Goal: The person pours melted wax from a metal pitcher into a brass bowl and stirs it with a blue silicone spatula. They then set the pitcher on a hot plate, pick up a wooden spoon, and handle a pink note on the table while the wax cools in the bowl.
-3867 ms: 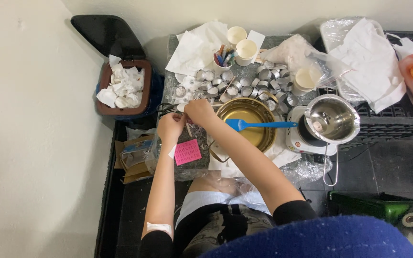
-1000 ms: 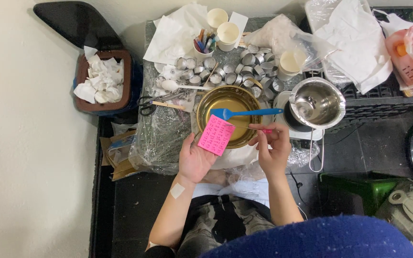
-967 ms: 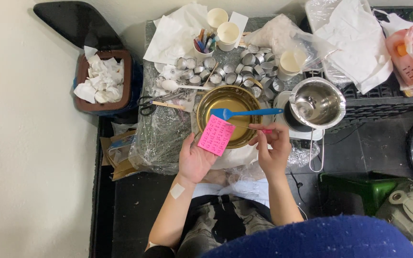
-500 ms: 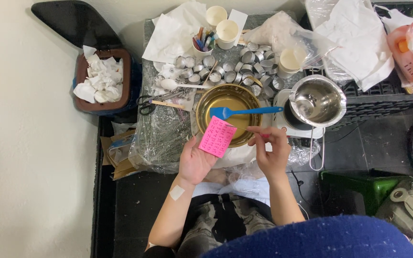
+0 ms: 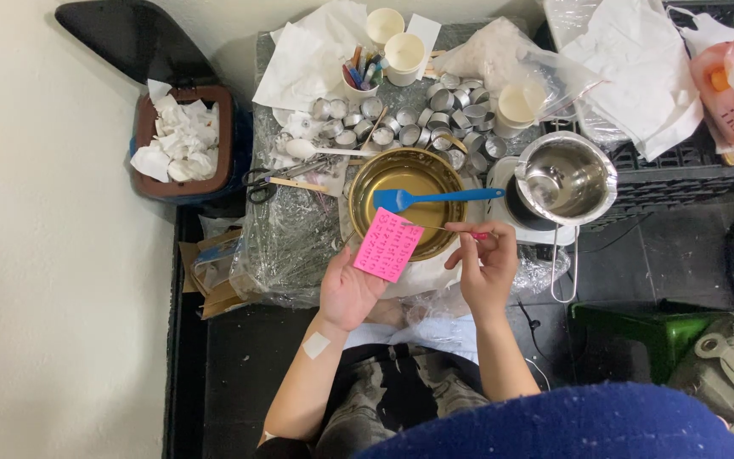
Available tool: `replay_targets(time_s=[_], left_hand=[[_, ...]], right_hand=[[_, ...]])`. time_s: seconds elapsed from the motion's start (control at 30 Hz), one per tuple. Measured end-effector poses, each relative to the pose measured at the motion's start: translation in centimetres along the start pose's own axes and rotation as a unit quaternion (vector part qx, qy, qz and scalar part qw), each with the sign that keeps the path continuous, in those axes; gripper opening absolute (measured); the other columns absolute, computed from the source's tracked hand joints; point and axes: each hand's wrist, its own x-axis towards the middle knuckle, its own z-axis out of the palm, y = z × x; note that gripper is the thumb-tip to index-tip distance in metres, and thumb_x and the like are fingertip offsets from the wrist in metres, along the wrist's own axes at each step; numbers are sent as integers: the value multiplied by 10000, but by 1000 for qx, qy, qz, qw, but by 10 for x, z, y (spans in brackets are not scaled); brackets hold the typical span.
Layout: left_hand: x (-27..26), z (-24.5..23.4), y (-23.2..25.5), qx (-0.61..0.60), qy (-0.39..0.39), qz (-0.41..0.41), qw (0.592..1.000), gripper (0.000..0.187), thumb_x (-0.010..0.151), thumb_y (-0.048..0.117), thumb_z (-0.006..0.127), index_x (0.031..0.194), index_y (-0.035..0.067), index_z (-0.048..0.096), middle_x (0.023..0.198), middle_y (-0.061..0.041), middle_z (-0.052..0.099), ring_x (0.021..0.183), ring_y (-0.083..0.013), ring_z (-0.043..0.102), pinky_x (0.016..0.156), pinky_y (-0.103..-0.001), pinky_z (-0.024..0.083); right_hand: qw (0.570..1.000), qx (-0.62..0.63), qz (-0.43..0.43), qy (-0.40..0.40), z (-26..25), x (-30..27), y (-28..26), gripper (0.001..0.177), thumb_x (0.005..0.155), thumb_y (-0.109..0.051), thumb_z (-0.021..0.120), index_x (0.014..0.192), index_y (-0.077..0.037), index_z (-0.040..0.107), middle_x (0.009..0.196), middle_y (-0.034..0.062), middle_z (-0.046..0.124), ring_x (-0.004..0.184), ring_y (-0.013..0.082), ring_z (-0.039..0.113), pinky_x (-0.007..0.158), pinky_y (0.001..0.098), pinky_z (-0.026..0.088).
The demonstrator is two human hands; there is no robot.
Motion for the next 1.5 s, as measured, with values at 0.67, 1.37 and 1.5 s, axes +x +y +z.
replay_targets(time_s=[0.67, 1.37, 1.5], left_hand=[[-7, -17, -12, 57, 11, 12, 998, 528, 1115, 279, 383, 1519, -61, 407, 1540, -186, 509, 1446, -275, 478, 1256, -429, 309], [-39, -48, 71, -9, 112, 147, 983, 532, 1094, 377, 435, 1402, -40, 555, 1419, -189, 623, 1341, -316, 565, 1166, -457, 395], [-51, -64, 90, 52, 238, 187, 952, 542, 1054, 396, 429, 1375, -15, 576, 1395, -148, 643, 1290, -285, 605, 1132, -430, 425]], right_hand=[[958, -255, -133, -4, 4, -12, -47, 251, 988, 103, 628, 1105, -20, 444, 1000, 143, 779, 595, 64, 579, 496, 181, 406], [985, -170, -36, -16, 6, -7, 43, 160, 982, 6, 725, 1062, -7, 587, 1107, 149, 689, 803, 112, 662, 668, 231, 528], [975, -209, 40, -65, 46, 1, 32, 152, 943, -63, 742, 1028, -50, 617, 772, 26, 706, 637, 55, 656, 576, 217, 494]])
